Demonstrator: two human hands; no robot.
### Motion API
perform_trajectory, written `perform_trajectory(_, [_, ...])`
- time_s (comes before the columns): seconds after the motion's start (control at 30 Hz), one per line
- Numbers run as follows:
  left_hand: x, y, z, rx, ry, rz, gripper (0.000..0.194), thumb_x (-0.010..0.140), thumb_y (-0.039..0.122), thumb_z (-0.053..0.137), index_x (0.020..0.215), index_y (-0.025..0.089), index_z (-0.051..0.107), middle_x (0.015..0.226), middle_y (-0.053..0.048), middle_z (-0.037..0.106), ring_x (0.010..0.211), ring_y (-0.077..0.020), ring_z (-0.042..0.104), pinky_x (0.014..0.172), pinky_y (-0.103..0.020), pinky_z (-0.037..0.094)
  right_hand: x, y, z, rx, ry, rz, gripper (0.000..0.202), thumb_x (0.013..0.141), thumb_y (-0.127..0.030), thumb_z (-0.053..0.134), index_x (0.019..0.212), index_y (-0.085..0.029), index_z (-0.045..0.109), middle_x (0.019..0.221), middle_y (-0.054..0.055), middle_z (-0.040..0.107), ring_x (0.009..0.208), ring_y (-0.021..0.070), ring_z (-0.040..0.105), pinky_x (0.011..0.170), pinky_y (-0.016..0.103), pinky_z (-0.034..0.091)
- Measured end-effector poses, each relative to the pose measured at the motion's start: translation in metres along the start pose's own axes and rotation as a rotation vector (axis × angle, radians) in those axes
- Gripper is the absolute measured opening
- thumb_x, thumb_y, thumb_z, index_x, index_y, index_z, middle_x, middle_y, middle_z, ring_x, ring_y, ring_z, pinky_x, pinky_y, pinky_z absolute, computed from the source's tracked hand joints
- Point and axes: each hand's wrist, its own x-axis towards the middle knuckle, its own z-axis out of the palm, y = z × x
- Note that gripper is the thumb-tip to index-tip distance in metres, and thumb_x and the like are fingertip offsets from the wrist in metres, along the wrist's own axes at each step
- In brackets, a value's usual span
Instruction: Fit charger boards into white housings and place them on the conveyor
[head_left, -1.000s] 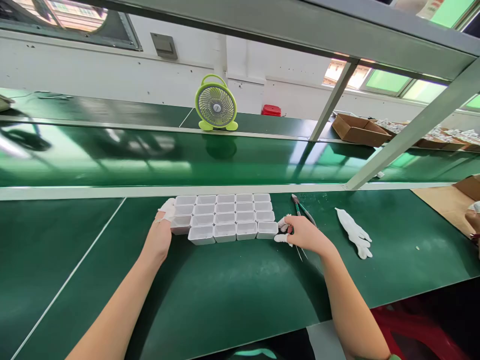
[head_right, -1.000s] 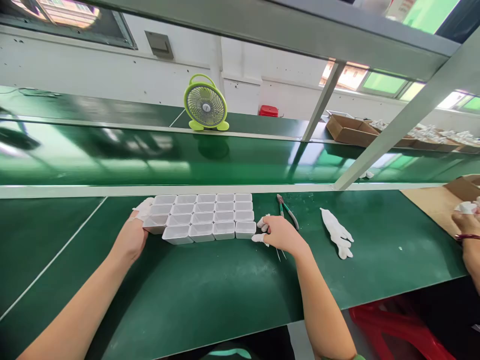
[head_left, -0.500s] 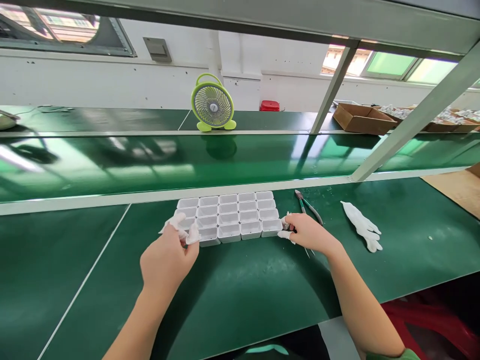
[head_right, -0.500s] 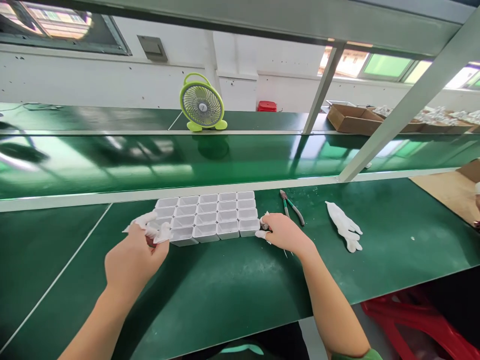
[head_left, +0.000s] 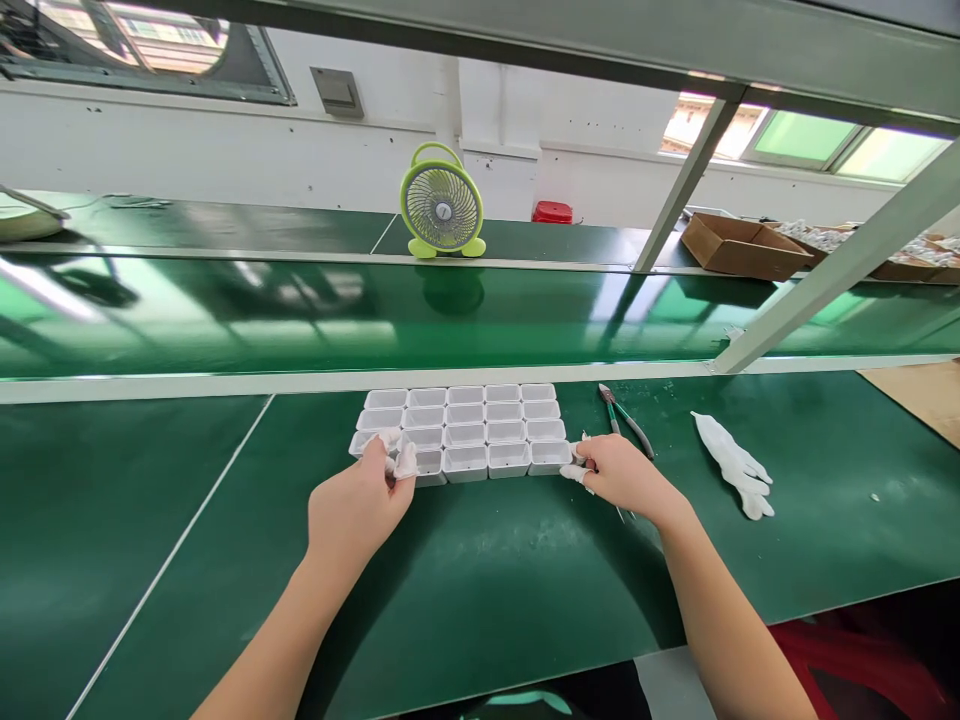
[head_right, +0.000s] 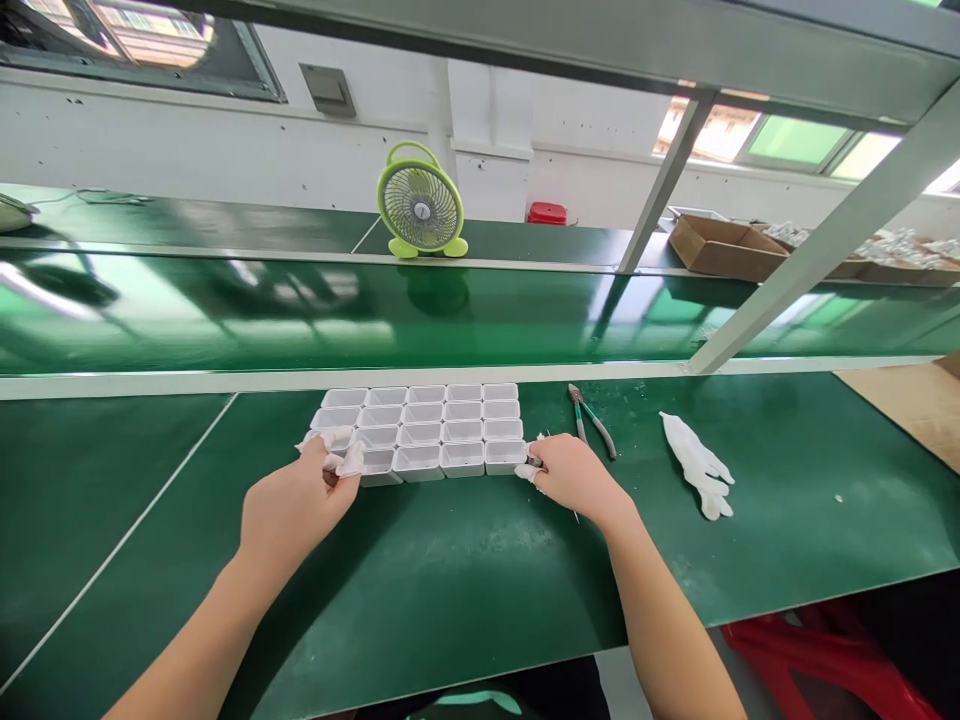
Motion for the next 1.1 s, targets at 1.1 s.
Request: perform_trajectory(1.1, [0.0036, -0.0033, -0.0012, -0.036, 0.004, 0.013, 0.035, 0.084, 0.043, 0.038, 0.076, 0.019, 0.061, 0.052, -0.004, 0.054, 0.048, -0.0175, 0.046, 0.048, -0.026, 0.024, -0.0007, -0.0065, 0.0, -0.004, 0.001, 0.016, 0.04, 0.087, -0.021, 0.057, 0.058, -0.023, 0.028, 0.055, -0.002, 0.047, 0.054, 0.0156, 0.042, 0.056, 0.029, 0.025])
